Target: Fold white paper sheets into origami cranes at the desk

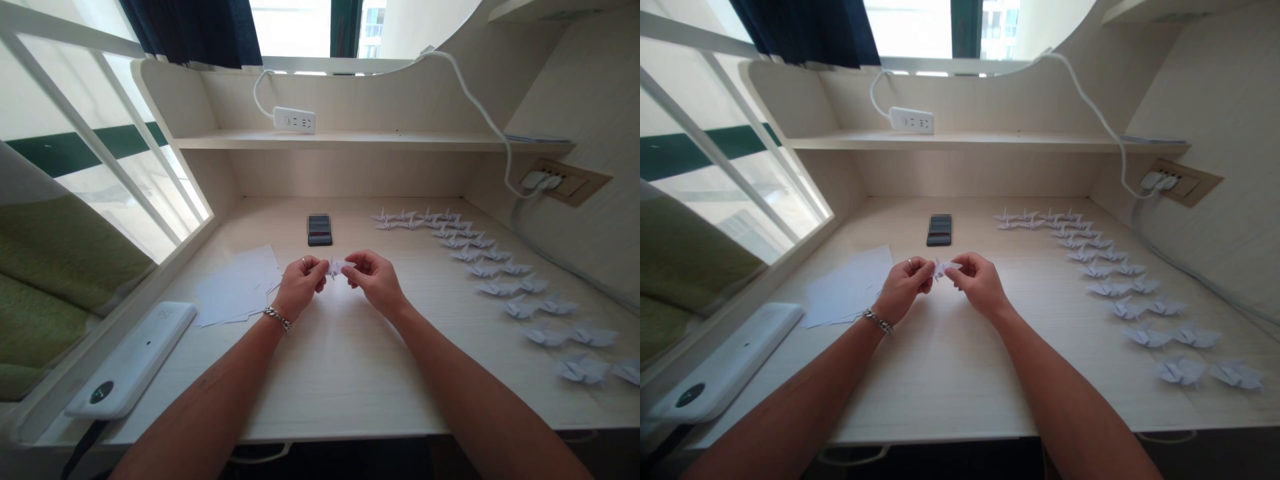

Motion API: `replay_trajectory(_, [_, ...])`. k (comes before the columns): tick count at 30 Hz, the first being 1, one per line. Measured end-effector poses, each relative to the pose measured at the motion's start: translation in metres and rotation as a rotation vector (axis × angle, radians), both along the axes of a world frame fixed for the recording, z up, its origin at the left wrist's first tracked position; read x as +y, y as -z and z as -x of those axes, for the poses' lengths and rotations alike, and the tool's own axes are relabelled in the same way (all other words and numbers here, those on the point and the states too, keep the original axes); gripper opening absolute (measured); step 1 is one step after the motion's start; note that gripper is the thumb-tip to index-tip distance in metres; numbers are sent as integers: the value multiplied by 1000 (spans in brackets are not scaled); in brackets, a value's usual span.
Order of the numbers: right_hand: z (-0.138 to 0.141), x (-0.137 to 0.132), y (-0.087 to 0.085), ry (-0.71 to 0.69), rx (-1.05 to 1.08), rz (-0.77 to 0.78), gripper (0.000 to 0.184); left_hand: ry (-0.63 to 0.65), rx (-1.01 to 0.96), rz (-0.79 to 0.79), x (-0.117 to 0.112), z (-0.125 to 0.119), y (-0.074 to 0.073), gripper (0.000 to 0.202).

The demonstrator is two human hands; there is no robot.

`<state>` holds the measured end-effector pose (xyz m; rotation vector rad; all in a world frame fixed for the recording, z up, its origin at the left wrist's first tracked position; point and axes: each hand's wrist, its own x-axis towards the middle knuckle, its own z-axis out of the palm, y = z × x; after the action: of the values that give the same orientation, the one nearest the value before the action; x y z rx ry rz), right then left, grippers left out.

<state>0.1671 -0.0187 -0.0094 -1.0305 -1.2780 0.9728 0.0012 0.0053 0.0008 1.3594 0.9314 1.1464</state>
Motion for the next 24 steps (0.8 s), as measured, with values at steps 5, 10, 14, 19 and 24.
replay_trajectory(5, [0,1,1,100,-24,-42,28,-41,29,-15,-2,0,-3,33])
replay_trajectory(10, [-1,4,2,94,28,33,28,-60,68,-37,-3,0,-3,33])
replay_trajectory(14, [-2,5,-2,62,118,149,30,-44,114,-63,0,1,1,32])
replay_trajectory(19, [0,0,-5,-96,77,276,36,-27,152,-56,0,0,3,32])
replay_trajectory(24, [0,-2,-5,-228,152,312,39,74,0,93,-1,-1,1,38])
